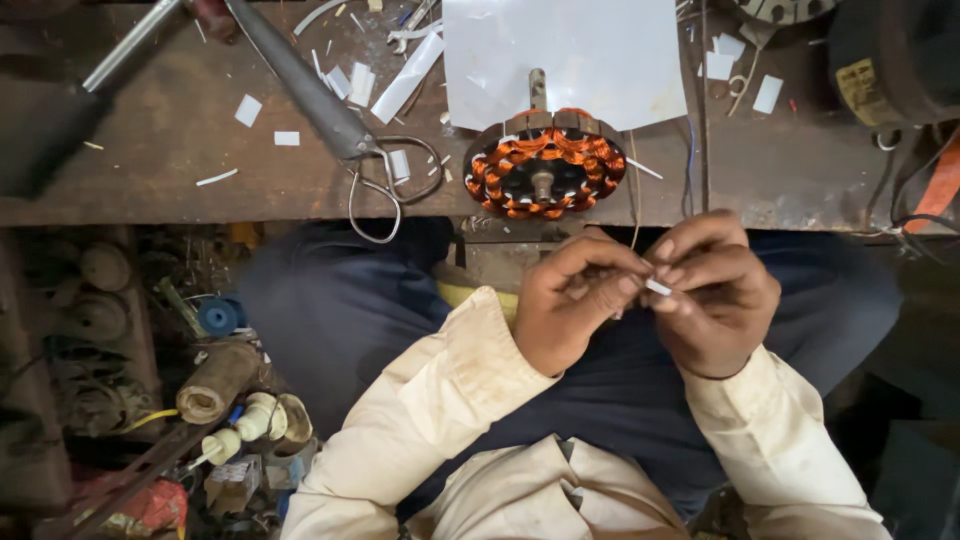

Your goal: The person inserts small white insulating pieces into the slots of a copper-wound motor armature. They use shears to cut the insulating material and a hammer to tap the pieces into place.

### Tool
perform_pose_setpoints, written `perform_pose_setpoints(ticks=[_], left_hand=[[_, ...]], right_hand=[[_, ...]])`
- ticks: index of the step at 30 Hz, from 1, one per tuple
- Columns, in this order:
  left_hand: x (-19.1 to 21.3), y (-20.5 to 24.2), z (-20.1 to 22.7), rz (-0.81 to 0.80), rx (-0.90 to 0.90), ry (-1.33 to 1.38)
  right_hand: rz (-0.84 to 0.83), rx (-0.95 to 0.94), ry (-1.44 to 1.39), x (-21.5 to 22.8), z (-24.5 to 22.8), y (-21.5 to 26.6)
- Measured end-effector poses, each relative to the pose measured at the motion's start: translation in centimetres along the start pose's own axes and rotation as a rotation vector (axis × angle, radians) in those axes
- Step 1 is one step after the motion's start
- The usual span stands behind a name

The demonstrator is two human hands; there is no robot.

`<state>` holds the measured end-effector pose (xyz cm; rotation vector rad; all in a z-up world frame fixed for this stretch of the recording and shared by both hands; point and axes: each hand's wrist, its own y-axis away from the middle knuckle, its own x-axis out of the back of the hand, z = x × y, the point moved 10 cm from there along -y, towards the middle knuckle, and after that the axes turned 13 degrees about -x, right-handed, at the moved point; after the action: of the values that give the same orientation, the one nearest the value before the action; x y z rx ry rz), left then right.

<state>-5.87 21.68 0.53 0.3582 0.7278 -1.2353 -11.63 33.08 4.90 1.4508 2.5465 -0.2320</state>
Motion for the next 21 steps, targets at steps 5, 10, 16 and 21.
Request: perform_pose_setpoints(ticks=[5,10,16,21], left_hand=[[0.4,-0.9,5.1,-0.080,-0.219,-0.584],[0.2,-2.4,6.3,-0.070,-0.191,-0.668],[0.8,-2.4,5.9,-0.148,-0.151,-0.507],[2.2,-2.2,5.3,-0.120,-0.044,-0.502]], right_hand=[[0.170,-0.006,0.343,-0.3,-0.7,0.1],[0.152,0.311,0.943,-4.1,-3.6,0.6],[0.131,0.277,0.878,-4.2,-4.1,0.2],[0.031,0.466,0.968,-6.0,-4.6,0.3]])
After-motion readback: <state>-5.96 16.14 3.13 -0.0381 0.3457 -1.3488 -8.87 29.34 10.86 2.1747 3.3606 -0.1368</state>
